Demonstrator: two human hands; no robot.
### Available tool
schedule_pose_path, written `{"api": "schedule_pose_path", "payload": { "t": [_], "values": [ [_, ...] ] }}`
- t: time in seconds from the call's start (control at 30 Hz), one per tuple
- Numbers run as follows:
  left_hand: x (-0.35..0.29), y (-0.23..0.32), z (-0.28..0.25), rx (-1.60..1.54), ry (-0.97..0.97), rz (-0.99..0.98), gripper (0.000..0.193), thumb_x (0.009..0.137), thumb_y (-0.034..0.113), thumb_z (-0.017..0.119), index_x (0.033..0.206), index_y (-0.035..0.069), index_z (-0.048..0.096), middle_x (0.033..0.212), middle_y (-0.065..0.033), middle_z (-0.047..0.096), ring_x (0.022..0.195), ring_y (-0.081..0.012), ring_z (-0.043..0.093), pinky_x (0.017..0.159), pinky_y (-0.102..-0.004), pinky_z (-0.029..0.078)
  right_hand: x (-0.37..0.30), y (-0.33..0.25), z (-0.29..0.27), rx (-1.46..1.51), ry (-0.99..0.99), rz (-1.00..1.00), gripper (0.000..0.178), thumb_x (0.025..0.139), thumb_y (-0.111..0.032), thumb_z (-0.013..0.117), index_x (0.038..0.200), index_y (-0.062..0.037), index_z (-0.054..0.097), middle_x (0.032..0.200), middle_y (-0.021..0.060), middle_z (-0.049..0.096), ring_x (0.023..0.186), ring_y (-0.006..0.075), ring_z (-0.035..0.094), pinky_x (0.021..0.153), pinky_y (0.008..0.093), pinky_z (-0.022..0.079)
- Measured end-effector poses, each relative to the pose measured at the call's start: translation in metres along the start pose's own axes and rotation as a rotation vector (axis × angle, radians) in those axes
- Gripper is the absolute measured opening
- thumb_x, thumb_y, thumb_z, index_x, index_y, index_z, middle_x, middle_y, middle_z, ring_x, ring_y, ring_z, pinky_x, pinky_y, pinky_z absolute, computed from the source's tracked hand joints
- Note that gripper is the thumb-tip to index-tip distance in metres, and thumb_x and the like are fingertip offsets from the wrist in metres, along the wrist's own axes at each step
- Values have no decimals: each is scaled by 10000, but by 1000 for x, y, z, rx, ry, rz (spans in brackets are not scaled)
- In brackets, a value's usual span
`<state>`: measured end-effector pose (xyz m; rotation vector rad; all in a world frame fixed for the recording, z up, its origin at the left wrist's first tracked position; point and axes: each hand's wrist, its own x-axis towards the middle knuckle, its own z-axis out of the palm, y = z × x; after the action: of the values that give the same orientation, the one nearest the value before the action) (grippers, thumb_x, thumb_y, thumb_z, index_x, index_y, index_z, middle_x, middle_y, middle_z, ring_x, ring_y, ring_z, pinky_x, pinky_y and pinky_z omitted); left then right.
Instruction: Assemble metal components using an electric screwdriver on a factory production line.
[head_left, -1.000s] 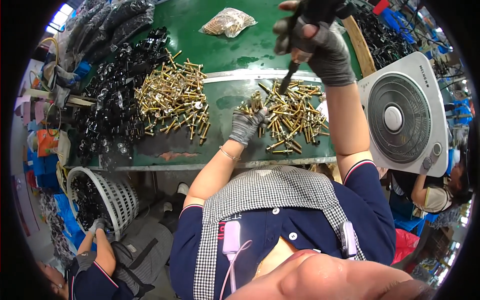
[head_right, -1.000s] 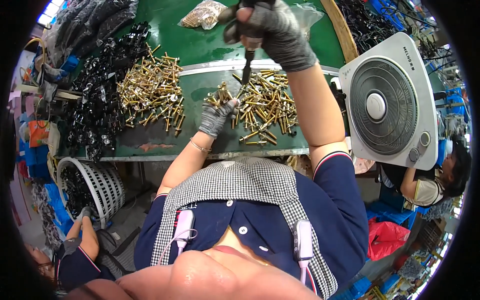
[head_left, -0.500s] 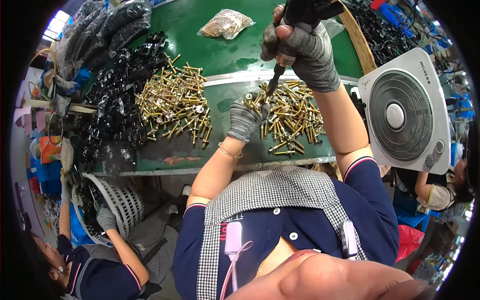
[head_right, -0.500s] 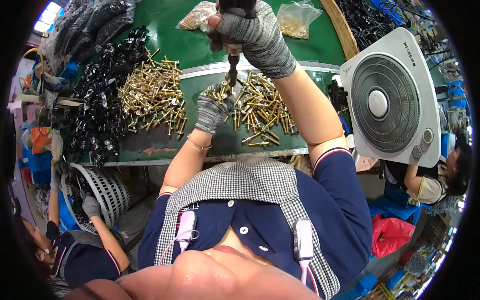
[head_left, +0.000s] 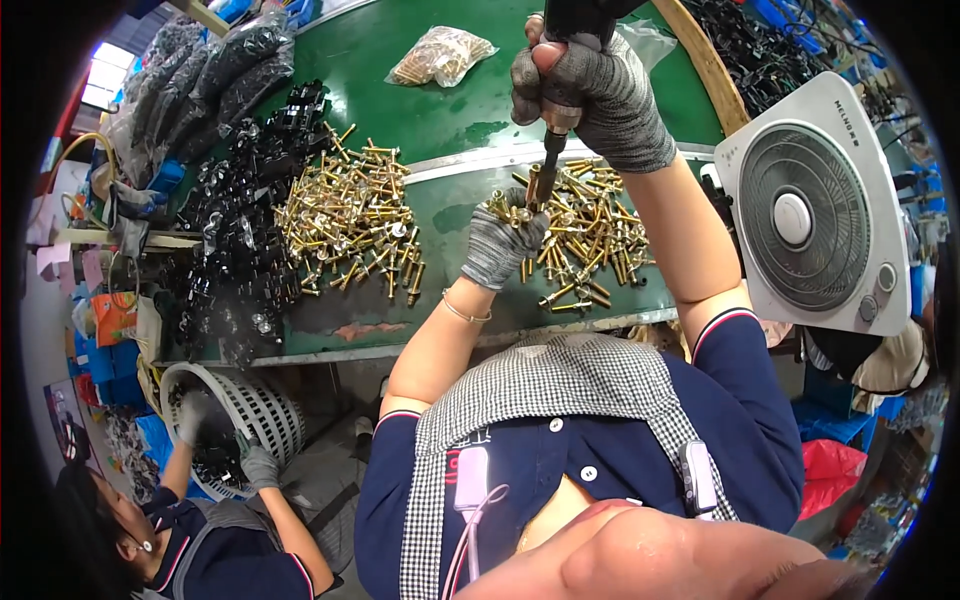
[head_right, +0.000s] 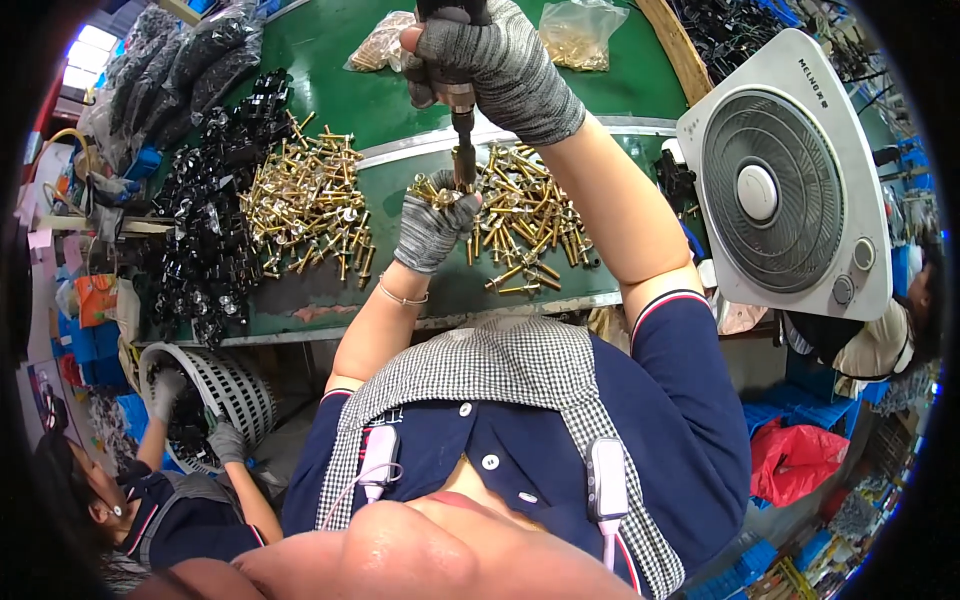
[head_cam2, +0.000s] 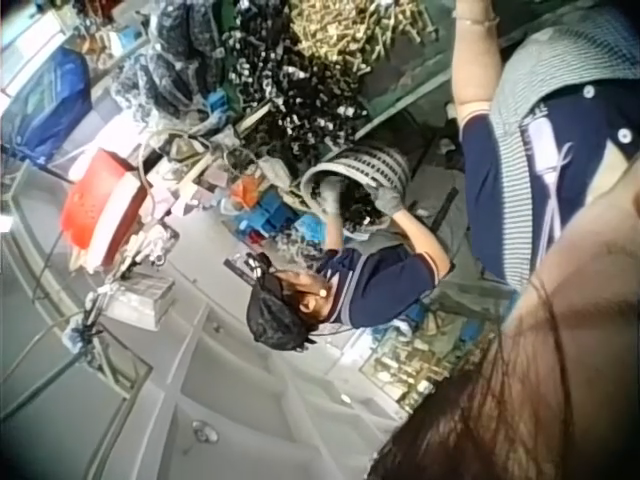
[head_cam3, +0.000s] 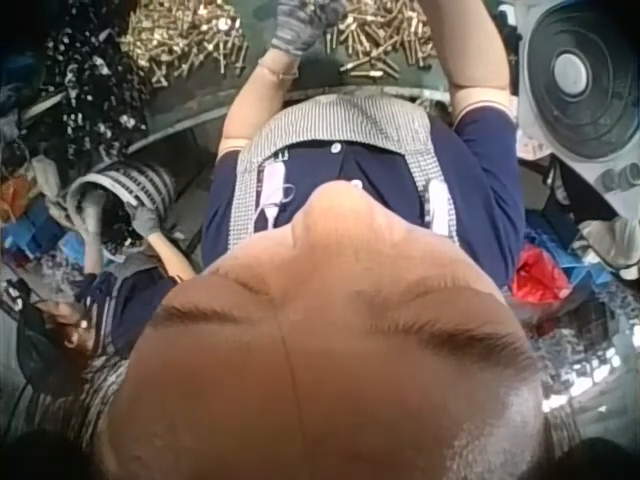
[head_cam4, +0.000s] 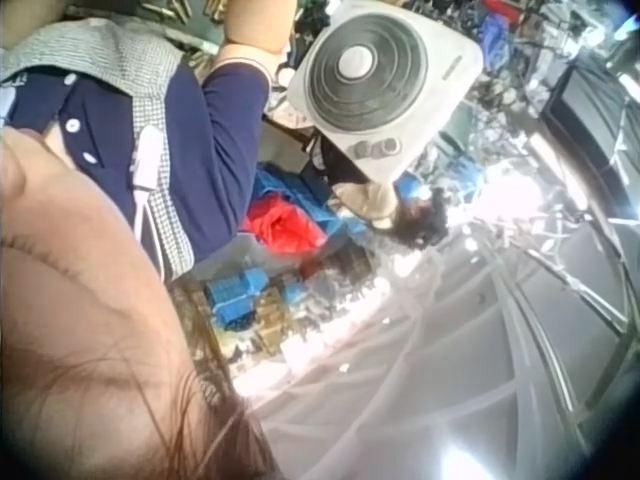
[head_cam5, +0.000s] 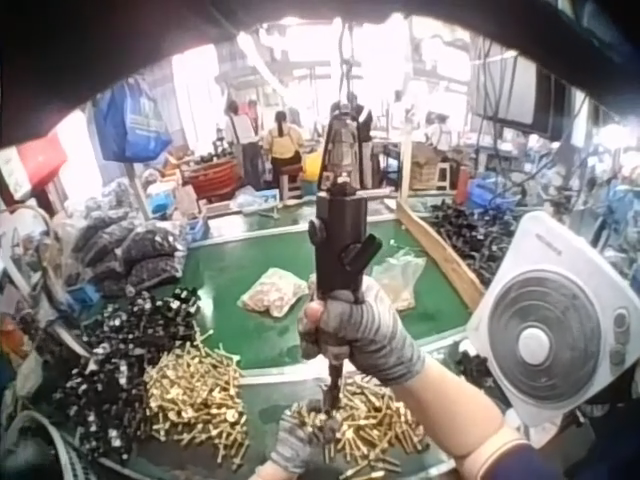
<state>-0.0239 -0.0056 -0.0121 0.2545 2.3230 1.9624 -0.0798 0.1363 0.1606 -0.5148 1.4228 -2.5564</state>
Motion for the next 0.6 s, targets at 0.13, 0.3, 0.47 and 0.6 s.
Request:
{"api": "schedule_pose_path", "payload": {
  "t": [0.13,0.3,0.47,0.6],
  "values": [
    [1,28,-2,-112,-48,-97,185,769,173,678,799,8,599,629,-49,605,559,-118,576,490,-270,452,-1,-7,1,-12,-1,29,289,721,-208,741,803,-6,552,598,73,544,421,120,479,389,223,345],
    [7,30,-4,-227,-180,-160,234,801,169,683,952,21,584,665,-6,570,516,-79,532,455,-216,441,-4,-10,3,-88,25,37,285,728,-222,732,790,-6,557,593,74,544,412,121,470,384,221,337],
    [1,18,-3,-528,-175,-283,221,823,196,664,949,30,590,683,-16,580,519,-84,538,447,-214,444,-4,-22,5,-126,134,-30,288,731,-227,725,806,-8,554,591,75,543,406,120,461,395,234,355],
    [1,14,2,-349,-123,-308,171,834,196,651,905,49,600,629,7,563,446,-61,485,401,-208,409,-1,-25,8,-35,102,-169,296,731,-209,719,856,-16,534,623,80,554,405,121,460,451,270,431]
  ]
}}
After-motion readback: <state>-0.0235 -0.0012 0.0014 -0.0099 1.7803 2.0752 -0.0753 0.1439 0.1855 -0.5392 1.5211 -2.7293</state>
